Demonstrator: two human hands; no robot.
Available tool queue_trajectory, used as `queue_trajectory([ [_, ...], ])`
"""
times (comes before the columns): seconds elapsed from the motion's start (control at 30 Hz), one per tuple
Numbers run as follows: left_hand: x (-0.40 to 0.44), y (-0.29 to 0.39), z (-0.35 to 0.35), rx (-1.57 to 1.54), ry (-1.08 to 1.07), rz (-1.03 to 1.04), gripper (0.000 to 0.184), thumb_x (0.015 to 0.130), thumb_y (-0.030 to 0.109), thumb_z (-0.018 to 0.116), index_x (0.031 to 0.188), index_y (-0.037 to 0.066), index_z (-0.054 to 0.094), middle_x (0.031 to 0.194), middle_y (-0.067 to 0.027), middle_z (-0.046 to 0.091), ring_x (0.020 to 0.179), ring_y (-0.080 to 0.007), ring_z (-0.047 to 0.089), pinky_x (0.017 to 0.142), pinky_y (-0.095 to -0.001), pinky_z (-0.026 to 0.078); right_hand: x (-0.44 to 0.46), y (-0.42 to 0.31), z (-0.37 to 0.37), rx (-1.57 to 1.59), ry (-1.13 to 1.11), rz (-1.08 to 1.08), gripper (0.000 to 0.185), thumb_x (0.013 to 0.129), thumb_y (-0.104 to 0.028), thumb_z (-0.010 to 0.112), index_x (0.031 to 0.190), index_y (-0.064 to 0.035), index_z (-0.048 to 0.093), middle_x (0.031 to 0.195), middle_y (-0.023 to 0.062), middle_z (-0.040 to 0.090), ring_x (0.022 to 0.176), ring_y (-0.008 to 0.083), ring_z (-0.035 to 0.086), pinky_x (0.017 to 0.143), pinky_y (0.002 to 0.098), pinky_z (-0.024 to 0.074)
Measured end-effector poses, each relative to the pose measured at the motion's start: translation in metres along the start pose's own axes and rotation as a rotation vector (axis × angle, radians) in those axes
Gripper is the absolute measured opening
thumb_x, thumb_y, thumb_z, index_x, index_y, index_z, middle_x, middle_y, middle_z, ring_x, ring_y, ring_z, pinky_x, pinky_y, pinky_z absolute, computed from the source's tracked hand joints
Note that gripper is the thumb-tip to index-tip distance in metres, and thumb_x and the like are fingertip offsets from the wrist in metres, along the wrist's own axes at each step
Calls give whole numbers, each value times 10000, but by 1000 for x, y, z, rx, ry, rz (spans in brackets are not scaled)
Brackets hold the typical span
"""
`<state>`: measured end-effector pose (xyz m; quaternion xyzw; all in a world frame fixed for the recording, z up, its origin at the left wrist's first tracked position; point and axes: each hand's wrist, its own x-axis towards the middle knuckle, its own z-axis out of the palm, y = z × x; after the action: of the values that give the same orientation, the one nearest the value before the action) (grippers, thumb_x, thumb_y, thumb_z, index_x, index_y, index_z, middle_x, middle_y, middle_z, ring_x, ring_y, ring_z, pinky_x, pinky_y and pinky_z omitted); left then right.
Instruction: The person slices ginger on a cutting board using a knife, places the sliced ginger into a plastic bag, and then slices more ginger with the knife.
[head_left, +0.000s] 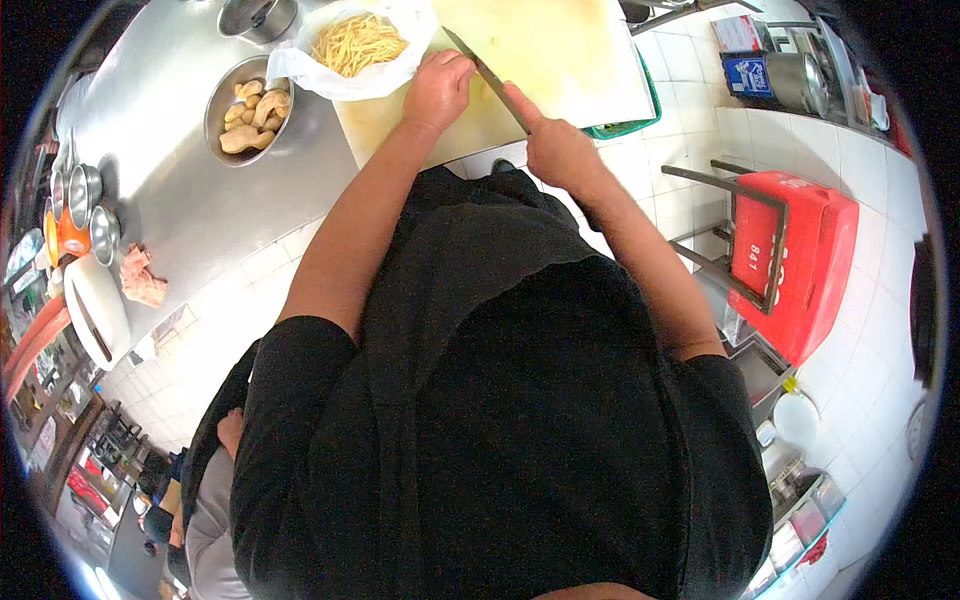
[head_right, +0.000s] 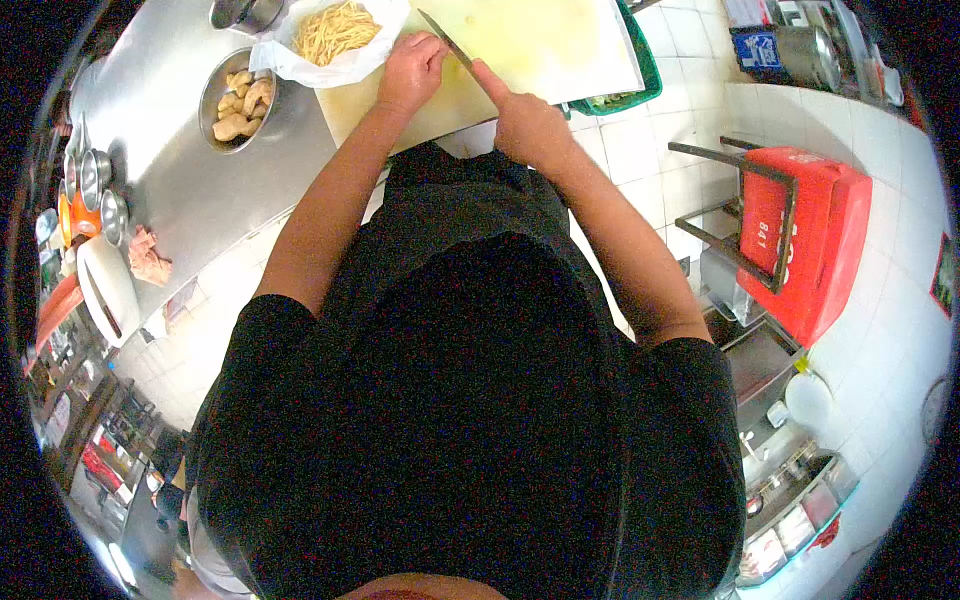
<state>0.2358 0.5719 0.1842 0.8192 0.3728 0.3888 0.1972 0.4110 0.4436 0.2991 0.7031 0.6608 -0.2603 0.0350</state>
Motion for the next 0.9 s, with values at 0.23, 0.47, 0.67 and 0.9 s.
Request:
queue_trajectory([
  [0.23,3,-1,1,0,13,9,42,876,35,677,893,44,715,935,-126,706,932,-372,656,833,-471,549,8,-5,-11,10,4,-29,962,851,-31,597,1674,-330,198,936,276,741,875,457,742,778,576,591],
  [0.47,0,0,1,-25,12,-22,27,875,37,682,881,46,707,935,-120,711,933,-371,658,826,-473,551,12,-5,10,22,-37,42,995,829,-24,625,1675,-315,189,961,282,739,902,450,741,808,562,591],
  [0.67,0,2,0,-11,29,-33,18,876,41,685,873,50,701,921,-118,715,926,-375,660,822,-473,553,-3,-9,-21,6,-53,-21,1005,812,-18,634,1675,-286,196,970,291,738,922,460,737,816,572,585],
  [0.9,1,1,-2,-65,42,-20,50,891,66,704,911,21,706,906,-158,701,899,-395,674,790,-475,550,-12,-9,-19,45,-45,-27,979,815,-4,604,1672,-273,216,946,296,738,891,467,735,807,570,584],
])
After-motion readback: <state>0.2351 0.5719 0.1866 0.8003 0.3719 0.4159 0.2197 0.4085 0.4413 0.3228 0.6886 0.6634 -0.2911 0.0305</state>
